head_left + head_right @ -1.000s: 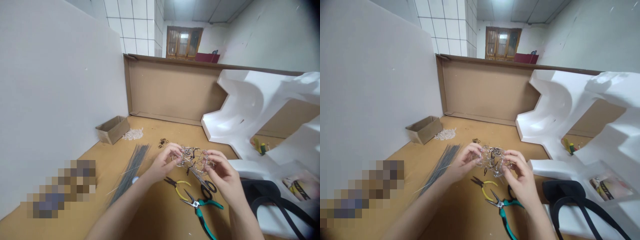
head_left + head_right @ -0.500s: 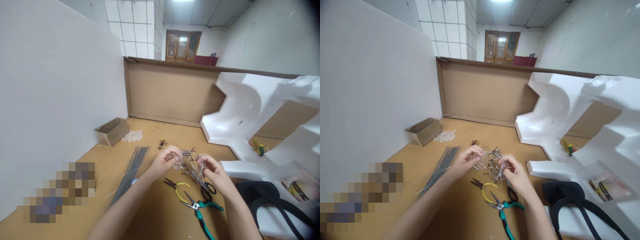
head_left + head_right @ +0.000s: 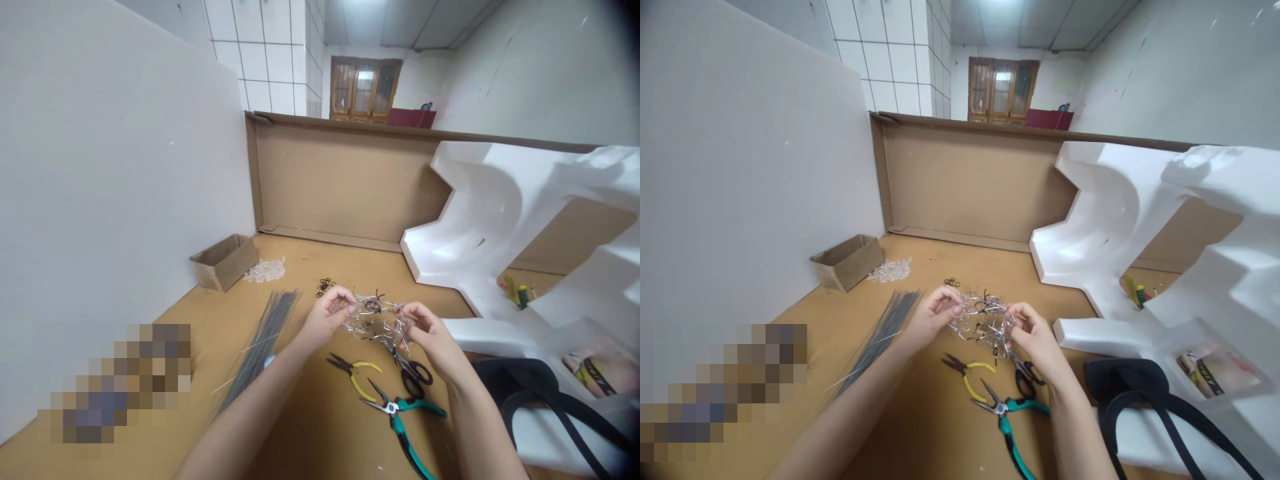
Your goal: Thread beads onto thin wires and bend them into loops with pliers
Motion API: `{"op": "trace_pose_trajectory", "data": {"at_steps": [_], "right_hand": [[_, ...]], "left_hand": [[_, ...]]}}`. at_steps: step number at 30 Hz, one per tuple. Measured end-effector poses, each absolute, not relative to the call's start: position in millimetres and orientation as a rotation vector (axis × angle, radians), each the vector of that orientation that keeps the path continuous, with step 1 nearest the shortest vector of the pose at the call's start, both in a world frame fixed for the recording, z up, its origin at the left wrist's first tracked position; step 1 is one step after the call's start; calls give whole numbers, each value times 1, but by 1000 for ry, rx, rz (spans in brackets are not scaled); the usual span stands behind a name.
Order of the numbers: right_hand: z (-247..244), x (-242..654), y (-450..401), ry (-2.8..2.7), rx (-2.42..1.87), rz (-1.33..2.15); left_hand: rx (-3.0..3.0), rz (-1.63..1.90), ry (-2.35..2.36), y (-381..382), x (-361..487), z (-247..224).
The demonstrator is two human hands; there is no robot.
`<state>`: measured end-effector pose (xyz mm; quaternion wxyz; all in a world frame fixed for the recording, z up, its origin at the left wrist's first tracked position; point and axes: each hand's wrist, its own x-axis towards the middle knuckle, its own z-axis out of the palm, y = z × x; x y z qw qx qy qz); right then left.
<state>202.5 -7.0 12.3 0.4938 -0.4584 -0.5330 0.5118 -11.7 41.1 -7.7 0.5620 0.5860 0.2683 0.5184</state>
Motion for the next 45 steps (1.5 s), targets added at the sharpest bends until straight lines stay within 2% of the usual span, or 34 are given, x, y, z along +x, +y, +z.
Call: {"op": "trace_pose_trajectory", "data": {"at_steps": [7,14,24,33,38,40,45], "right_hand": [[8,198,-4,-1310,-1100,1235],[-5,164,-5,-1345,-1093,1351],[4,204,0,-1252,-1174,1263],[9,205,-3,-1305,-1325,942],[6,209,-3,-1352,-1381,717],[7,208,-3,-1332,-1377,723],[11,201,-4,-1281,-1335,850]], "left_hand": [[1372,1208,605,36,-4,-12],[1321,1023,531,21,18,-24],[1306,1162,670,43,-9,-10],[1730,1229,708,49,-5,-23],[2020,1413,969,28,-3,-13],[2091,1349,1021,15,1,-10],[2241,847,1067,-4,16,-9]]}}
